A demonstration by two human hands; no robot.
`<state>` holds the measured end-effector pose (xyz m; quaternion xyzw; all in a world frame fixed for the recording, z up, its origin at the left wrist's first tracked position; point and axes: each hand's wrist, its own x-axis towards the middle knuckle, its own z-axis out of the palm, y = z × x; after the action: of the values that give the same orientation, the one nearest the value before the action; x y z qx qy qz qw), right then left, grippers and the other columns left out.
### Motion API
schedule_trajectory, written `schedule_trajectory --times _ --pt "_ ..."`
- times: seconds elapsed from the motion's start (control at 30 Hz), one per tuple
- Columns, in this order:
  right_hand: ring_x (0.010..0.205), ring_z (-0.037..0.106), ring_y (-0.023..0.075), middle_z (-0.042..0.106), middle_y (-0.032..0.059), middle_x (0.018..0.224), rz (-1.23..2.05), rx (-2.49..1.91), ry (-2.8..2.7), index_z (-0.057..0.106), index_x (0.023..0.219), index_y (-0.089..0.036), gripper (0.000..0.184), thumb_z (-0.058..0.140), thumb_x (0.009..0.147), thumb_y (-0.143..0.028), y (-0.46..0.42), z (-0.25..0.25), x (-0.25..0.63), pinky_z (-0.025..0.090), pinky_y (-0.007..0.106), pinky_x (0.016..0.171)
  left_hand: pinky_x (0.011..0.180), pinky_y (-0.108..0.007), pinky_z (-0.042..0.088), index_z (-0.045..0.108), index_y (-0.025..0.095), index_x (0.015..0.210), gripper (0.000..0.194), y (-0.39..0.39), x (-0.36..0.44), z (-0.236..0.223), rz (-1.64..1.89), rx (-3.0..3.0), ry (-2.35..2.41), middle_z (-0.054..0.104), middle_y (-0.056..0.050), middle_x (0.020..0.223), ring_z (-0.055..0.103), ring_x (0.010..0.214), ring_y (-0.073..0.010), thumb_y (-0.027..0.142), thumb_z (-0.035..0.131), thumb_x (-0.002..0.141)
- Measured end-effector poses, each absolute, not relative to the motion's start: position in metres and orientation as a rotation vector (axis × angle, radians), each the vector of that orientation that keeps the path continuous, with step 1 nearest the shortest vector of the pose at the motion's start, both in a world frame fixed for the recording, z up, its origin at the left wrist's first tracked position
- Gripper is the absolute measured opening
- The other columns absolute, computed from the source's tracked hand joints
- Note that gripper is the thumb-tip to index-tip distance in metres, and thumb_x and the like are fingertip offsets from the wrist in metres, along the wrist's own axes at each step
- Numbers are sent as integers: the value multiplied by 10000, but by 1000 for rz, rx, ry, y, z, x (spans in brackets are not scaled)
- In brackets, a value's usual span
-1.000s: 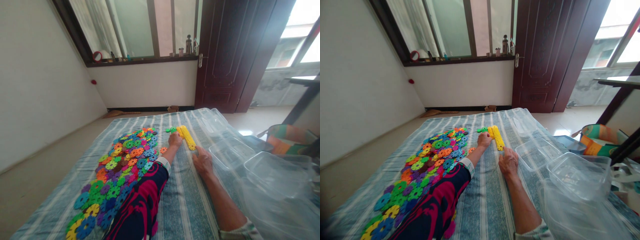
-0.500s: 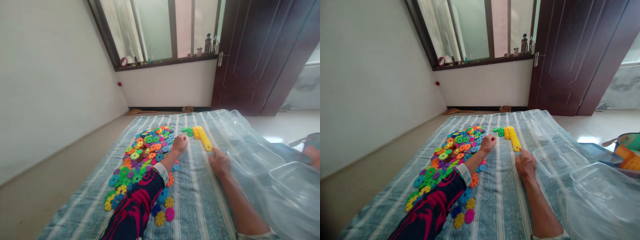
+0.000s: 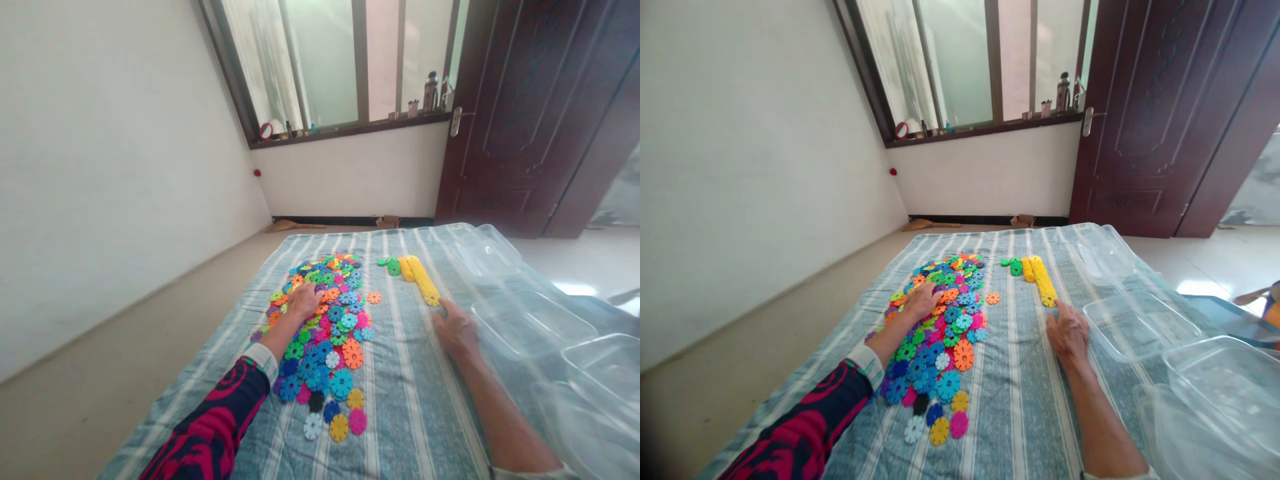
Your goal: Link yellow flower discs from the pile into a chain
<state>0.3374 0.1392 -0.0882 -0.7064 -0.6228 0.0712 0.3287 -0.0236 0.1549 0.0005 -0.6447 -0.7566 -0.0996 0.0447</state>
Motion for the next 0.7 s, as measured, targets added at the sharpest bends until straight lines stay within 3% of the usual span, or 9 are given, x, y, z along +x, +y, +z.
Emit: schedule_trajectory --times 0.3,0.5,0.7 --pt "1196 562 249 630 145 1276 171 -1867 -1658 575 1278 -125 453 476 856 -256 138 -89 339 350 368 1050 913 -265 433 626 195 958 244 109 -9 -14 -258 -2240 -2171 674 -66 1030 608 980 -175 214 383 939" --pt "1187 565 254 637 140 1266 171 -1873 -1658 581 1269 -126 444 478 861 -269 137 -87 338 354 359 1037 910 -287 437 665 197 915 280 112 -32 -5 -316 -1952 -2336 691 -85 1007 608 1016 -205 141 392 885" --pt "1176 570 253 642 138 1249 178 -1861 -1665 583 1259 -132 436 465 867 -281 139 -90 340 352 360 1036 815 -286 475 681 203 792 154 130 -46 5 -254 -1765 -2493 710 -87 972 651 976 -238 238 531 800"
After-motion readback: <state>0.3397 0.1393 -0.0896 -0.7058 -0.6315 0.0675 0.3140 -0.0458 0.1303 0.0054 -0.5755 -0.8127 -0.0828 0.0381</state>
